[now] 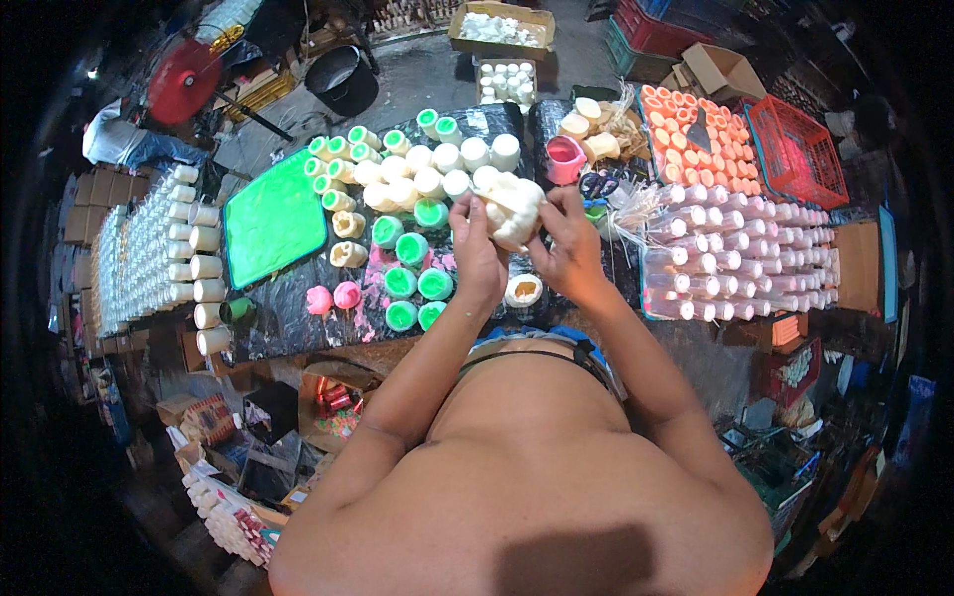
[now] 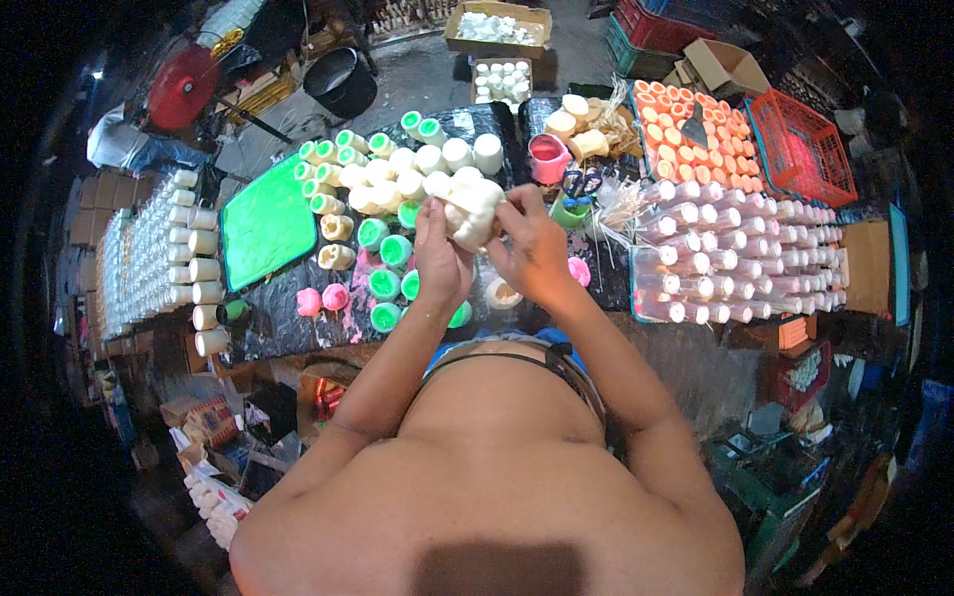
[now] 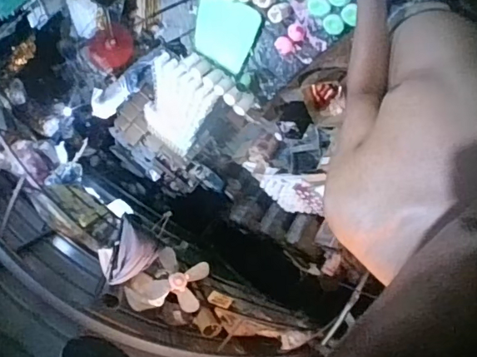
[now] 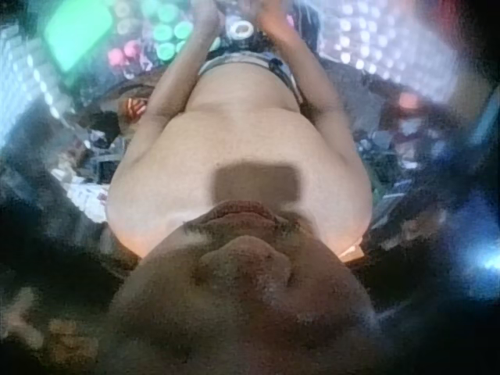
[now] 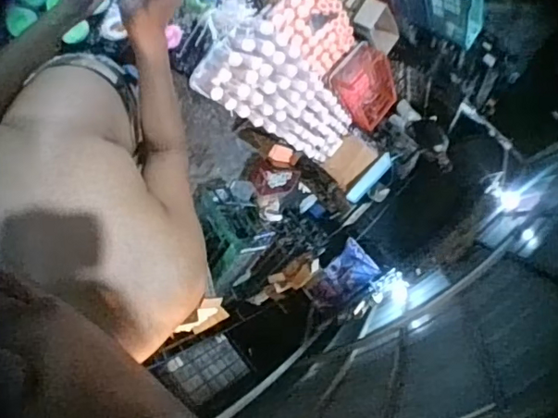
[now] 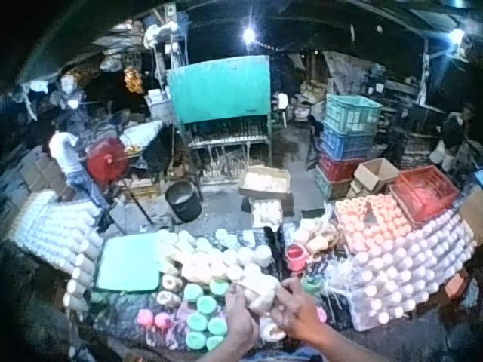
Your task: The person assembles small cylindrical firecrackers by hand. They pick up a white paper tube, insert a small stick, and place the finished unit into a cardboard box. The process is repeated continuously in a workshop setting.
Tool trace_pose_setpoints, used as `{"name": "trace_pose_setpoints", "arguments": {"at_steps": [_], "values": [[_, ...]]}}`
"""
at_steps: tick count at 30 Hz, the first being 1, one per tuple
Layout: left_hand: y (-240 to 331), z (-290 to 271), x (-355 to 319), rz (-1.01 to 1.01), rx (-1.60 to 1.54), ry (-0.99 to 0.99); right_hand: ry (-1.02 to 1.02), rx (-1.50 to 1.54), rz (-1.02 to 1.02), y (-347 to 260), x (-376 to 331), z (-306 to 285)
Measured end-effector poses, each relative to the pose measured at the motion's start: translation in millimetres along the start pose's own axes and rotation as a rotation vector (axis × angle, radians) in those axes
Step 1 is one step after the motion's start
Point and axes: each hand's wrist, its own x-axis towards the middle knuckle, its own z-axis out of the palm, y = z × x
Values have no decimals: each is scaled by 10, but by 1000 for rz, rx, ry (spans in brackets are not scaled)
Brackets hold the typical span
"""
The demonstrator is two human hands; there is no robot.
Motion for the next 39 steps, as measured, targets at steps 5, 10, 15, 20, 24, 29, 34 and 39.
{"name": "trace_pose_setpoints", "arguments": {"at_steps": [5, 10, 15, 20, 24, 29, 34, 39], "values": [[89, 57, -51, 418, 516, -124, -122, 116, 47, 143, -222, -101], [56, 44, -89, 508, 577, -234, -284, 35, 60, 263, -304, -152], [20, -23, -79, 442, 607, -229, -306, -4, 17, 194, -261, -279], [-11, -105, -50, 319, 655, -194, -406, -92, 10, 256, -271, -375], [-172, -312, 134, -172, 167, 10, -494, -31, 59, 294, -225, -474], [-381, -607, 236, -489, -64, 46, -331, 143, 397, 271, -175, -353], [-518, -806, 181, -729, 157, -29, -480, -179, 405, 406, -190, 148], [-406, -984, 176, -538, 708, 60, -468, -274, 418, 891, -386, 630]]}}
